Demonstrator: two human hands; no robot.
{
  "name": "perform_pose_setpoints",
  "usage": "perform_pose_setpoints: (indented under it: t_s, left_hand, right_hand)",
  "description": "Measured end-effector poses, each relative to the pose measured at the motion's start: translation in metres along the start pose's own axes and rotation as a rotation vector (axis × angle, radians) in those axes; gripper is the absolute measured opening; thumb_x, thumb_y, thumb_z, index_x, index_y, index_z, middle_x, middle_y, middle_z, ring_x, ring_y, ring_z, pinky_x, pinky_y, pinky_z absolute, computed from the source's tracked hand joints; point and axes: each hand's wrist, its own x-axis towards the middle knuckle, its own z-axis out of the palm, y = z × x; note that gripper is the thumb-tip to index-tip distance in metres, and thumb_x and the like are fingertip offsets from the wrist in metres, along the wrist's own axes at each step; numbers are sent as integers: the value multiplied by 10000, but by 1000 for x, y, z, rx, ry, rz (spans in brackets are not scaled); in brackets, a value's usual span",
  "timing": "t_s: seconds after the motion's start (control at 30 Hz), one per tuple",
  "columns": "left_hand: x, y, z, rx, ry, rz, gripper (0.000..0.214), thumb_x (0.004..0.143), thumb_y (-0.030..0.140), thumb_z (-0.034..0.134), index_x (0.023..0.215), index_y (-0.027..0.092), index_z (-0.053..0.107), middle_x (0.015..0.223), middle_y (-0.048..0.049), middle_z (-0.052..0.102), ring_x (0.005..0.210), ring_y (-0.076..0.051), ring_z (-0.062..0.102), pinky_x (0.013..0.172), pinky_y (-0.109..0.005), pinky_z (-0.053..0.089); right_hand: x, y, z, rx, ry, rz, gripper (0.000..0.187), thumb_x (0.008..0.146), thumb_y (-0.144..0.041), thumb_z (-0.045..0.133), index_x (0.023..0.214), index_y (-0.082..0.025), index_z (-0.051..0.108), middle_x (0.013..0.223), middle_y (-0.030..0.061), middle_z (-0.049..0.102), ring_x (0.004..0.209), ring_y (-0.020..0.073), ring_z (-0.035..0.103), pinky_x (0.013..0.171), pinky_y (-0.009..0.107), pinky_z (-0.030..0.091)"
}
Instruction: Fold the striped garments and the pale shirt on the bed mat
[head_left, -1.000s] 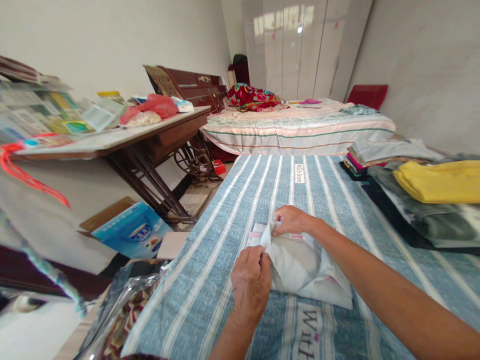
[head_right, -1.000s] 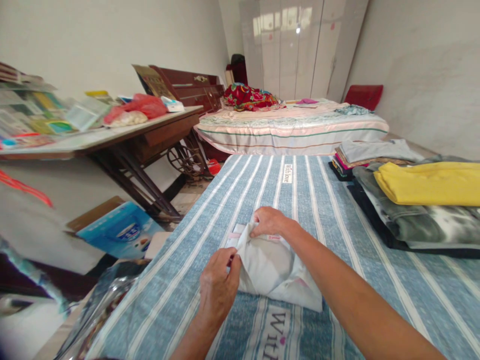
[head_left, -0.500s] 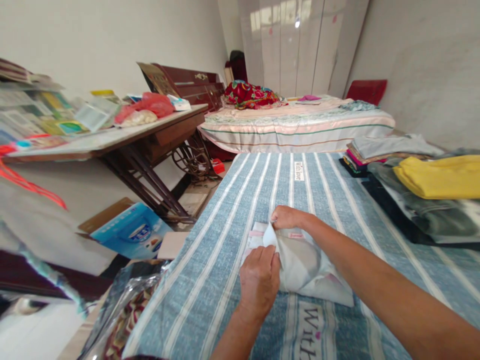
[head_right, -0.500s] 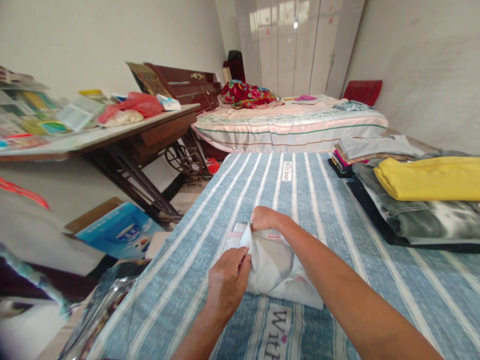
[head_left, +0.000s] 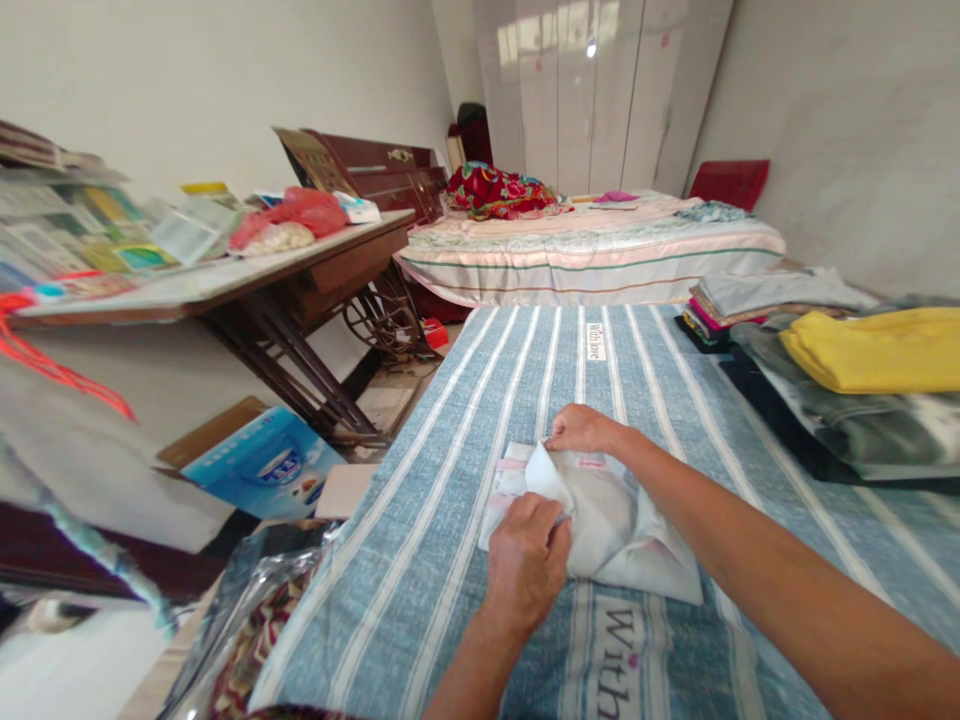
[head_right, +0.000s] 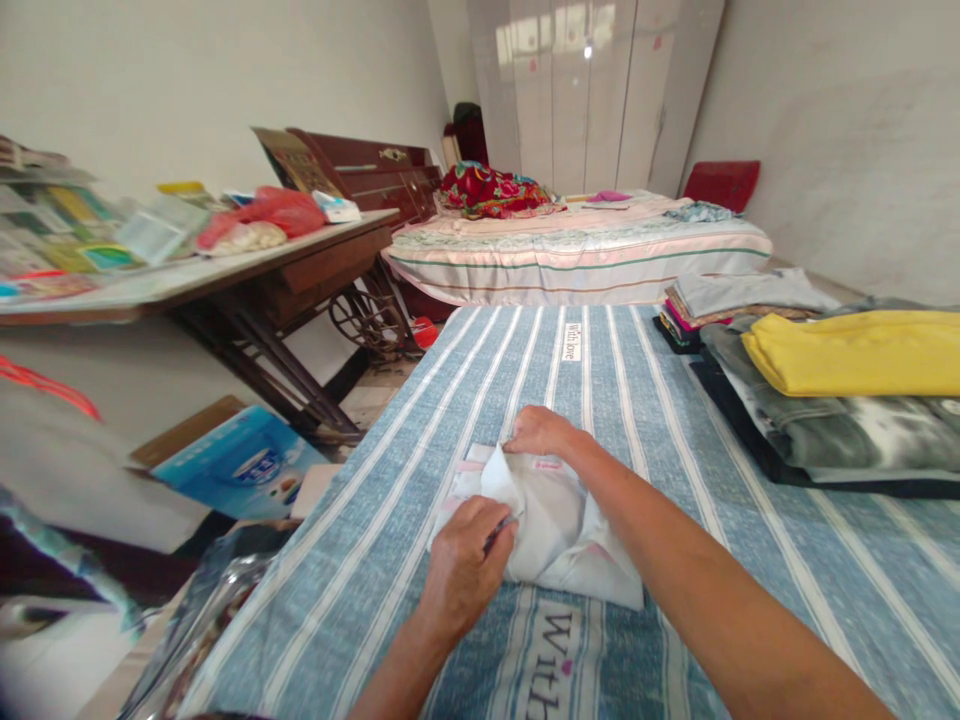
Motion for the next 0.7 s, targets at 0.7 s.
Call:
perform_pose_setpoints:
  t_s: [0.7]
  left_hand:
    - [-3,-6,1,32,-54,75,233,877,157,404,720,173,576,755,-38,554,758,-157,537,685,-258,432]
  right_hand:
    - [12,-8,4,29,2,-23,262,869,-376,553,973,-141,604,965,29,624,828,153,603,729,336,506]
